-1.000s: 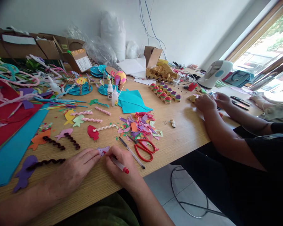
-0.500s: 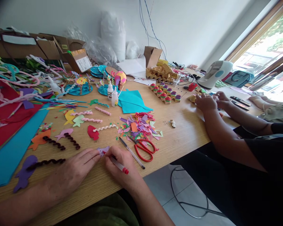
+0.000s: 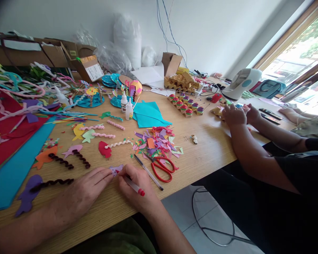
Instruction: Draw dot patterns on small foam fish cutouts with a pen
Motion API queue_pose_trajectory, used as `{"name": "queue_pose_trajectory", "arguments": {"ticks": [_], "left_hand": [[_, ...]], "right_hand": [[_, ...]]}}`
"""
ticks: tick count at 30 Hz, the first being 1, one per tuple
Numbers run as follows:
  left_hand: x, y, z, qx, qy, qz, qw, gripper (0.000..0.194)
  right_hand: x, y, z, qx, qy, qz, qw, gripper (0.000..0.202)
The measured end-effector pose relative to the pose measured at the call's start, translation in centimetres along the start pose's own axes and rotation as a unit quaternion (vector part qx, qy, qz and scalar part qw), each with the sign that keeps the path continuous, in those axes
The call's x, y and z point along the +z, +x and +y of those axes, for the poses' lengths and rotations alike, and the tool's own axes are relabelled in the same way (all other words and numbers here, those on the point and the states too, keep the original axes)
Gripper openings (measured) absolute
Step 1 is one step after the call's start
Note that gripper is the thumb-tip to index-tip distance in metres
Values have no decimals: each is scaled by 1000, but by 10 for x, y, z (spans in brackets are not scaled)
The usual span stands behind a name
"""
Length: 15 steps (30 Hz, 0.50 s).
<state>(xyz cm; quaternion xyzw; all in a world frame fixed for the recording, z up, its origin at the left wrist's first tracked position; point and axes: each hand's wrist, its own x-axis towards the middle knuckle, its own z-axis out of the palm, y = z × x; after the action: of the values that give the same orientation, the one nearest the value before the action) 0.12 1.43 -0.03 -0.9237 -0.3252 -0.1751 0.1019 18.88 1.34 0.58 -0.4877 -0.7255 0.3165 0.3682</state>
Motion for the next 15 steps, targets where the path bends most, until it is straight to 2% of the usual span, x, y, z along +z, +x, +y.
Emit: {"name": "queue_pose_trajectory", "arguments": {"ticks": [15], "left_hand": [[1, 0, 0, 10, 19, 9, 1000, 37]], "right_hand": [[1, 0, 3, -8, 0, 4, 1000, 11]]}}
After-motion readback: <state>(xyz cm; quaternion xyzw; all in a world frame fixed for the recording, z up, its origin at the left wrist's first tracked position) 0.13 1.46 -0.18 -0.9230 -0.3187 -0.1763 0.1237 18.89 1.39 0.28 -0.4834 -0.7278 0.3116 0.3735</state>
